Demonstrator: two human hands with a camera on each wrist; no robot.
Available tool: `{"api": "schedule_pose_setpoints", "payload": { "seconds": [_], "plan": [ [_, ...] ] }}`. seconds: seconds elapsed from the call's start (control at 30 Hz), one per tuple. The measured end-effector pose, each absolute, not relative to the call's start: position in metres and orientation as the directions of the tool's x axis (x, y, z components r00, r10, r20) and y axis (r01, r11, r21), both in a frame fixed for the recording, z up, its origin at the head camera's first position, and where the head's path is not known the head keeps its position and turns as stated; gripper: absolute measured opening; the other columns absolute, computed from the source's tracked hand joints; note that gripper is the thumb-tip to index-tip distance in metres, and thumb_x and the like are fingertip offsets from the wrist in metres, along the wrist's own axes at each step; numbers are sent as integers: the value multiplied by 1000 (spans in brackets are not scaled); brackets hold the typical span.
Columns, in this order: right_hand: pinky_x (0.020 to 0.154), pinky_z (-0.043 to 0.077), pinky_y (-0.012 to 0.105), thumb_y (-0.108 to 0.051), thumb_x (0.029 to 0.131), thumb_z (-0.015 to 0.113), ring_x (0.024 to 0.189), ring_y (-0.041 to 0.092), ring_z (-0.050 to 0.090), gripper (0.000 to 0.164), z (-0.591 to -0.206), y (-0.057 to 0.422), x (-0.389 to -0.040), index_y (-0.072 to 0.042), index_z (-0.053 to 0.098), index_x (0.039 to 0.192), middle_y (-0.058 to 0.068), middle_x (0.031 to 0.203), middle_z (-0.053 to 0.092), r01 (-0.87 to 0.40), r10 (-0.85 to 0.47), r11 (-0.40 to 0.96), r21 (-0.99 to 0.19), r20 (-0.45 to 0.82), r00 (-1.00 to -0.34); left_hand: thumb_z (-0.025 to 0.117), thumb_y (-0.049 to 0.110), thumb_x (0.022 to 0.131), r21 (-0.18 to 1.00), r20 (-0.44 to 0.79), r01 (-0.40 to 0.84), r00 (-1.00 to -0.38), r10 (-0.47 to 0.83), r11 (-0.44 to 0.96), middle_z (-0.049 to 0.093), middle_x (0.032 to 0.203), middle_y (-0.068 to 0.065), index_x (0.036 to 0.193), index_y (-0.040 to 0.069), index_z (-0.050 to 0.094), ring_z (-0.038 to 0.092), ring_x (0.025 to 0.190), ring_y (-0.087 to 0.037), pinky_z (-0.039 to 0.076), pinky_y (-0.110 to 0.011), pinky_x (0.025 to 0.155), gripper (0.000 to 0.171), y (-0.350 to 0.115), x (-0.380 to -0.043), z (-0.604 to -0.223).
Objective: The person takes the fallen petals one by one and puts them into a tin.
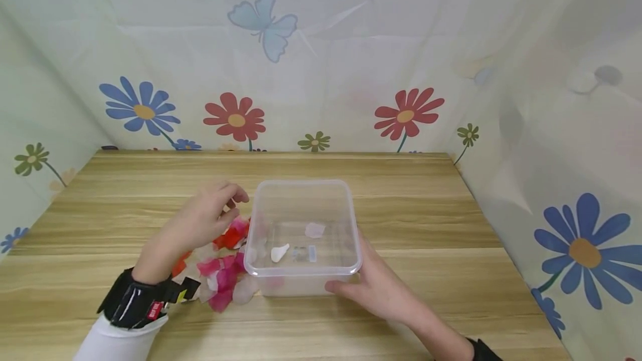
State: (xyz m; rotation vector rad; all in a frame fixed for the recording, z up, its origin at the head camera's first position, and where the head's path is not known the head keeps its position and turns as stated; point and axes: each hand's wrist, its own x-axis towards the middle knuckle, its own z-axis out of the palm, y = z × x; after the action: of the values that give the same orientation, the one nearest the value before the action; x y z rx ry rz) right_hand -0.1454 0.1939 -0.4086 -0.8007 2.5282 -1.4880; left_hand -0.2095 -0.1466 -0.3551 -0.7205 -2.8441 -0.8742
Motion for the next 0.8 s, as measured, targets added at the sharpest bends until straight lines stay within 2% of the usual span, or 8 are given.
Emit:
{"api": "schedule_pose_setpoints", "payload": {
  "seconds": [0.13, 0.3, 0.57, 0.8],
  "plan": [
    [104, 39, 64, -18, 83, 88, 130, 38, 50, 110, -409, 195, -146, -26, 15, 165, 14, 149, 46, -382, -480, 381, -842, 173, -860, 71, -1, 92, 483, 7, 379, -903, 430, 789, 63, 104, -11, 110, 1, 68, 60, 96, -29, 56, -42, 87, 19, -153, -215, -364],
    [100, 45, 60, -14, 80, 90, 125, 38, 56, 112, -409, 196, -147, -24, 17, 165, 14, 148, 49, -371, -465, 385, -845, 170, -869, 75, -5, 88, 464, -113, 326, -900, 420, 823, 63, 100, -7, 106, 5, 70, 57, 91, -25, 56, -40, 84, 21, -157, -220, -373],
    [101, 45, 61, -7, 74, 92, 129, 44, 52, 110, -409, 197, -149, -10, 25, 161, 23, 149, 46, -346, -446, 393, -852, 152, -882, 80, -6, 83, 465, -168, 299, -894, 415, 833, 63, 102, -5, 107, 8, 71, 55, 92, -24, 56, -39, 82, 29, -162, -223, -383],
    [99, 48, 58, -5, 73, 92, 132, 46, 48, 110, -410, 199, -150, -8, 25, 160, 26, 151, 42, -345, -449, 383, -857, 154, -880, 81, -6, 82, 475, -179, 297, -889, 422, 828, 63, 96, -4, 104, 10, 71, 56, 89, -23, 56, -38, 80, 29, -162, -225, -386]
  ]
}}
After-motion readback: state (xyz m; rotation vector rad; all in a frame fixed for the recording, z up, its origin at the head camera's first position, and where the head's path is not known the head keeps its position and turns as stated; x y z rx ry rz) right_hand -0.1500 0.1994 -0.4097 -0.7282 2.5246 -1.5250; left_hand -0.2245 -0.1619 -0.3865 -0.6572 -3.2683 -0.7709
